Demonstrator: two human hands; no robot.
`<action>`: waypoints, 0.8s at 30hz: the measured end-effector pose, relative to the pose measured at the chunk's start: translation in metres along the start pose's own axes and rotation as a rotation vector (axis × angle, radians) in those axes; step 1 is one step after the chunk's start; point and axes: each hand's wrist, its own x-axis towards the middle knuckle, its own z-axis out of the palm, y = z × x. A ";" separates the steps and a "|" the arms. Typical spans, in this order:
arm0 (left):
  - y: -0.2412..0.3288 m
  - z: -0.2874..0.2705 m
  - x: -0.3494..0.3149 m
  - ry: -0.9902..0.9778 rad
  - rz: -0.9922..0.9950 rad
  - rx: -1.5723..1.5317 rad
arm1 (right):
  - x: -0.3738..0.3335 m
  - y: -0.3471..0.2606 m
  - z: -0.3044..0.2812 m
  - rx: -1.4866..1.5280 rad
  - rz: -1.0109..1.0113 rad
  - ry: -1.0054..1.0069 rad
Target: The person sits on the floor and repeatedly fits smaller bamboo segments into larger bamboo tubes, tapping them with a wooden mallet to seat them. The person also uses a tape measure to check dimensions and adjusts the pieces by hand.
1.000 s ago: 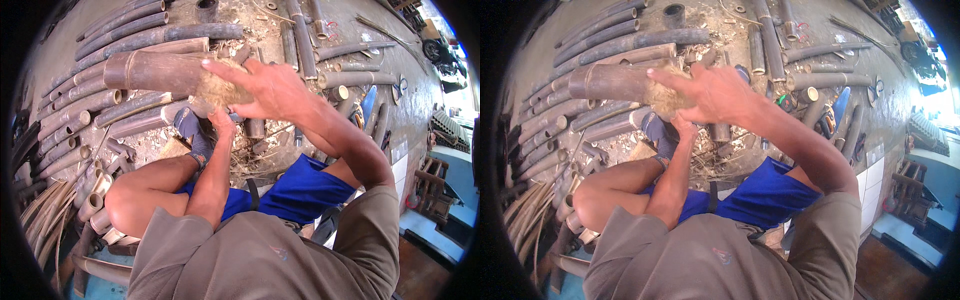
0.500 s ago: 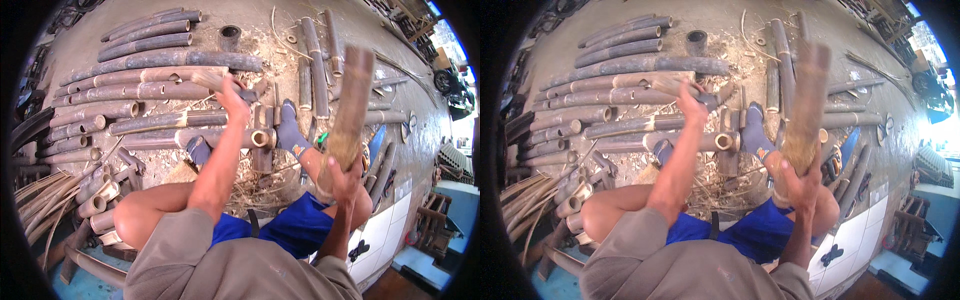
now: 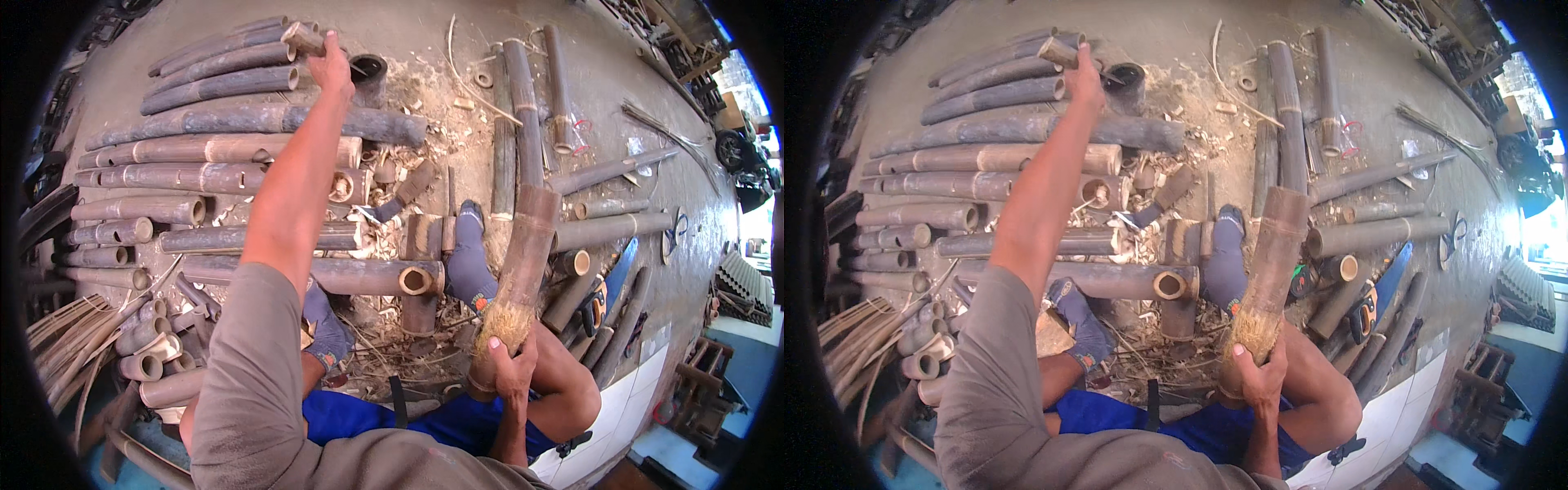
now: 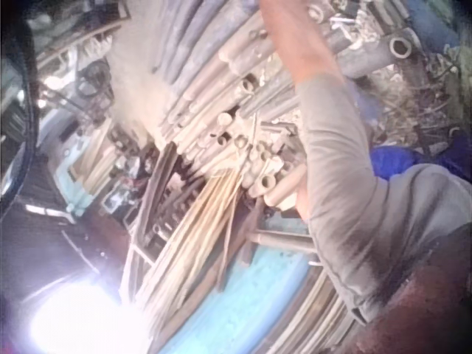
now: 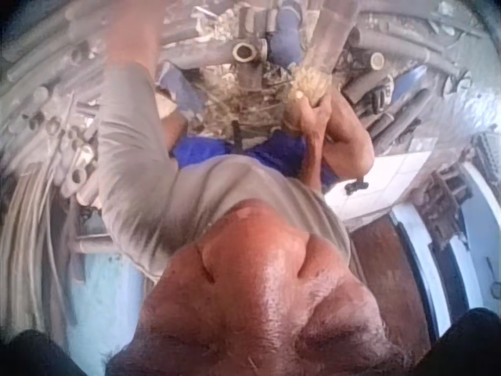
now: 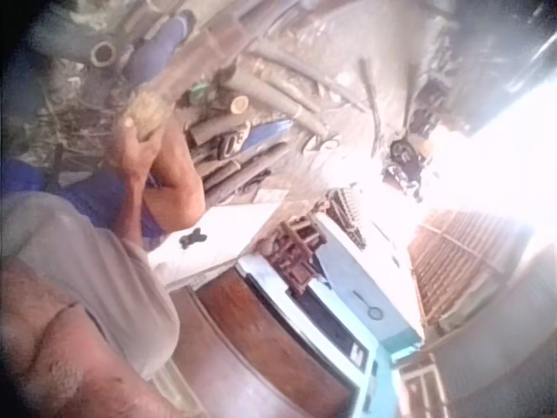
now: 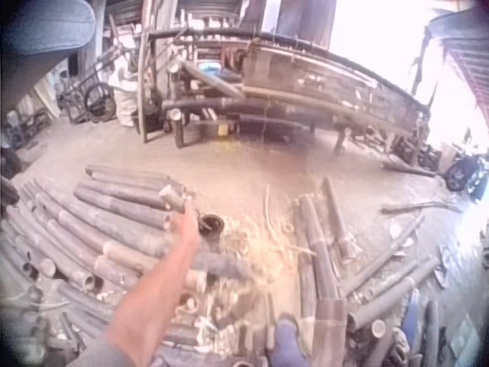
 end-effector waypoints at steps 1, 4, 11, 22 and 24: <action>-0.008 -0.001 0.007 0.001 0.031 0.020 | 0.002 -0.005 0.002 0.014 0.015 0.001; -0.017 -0.006 0.018 -0.005 0.043 0.036 | 0.004 0.007 0.000 0.007 -0.034 0.053; 0.034 -0.031 -0.107 -0.512 0.221 0.302 | -0.022 0.027 -0.004 0.075 -0.246 0.259; 0.031 -0.161 -0.427 -1.226 0.377 0.599 | -0.086 0.014 -0.029 0.138 -0.250 0.204; 0.033 -0.164 -0.432 -1.263 0.331 0.595 | -0.093 0.016 -0.032 0.124 -0.259 0.205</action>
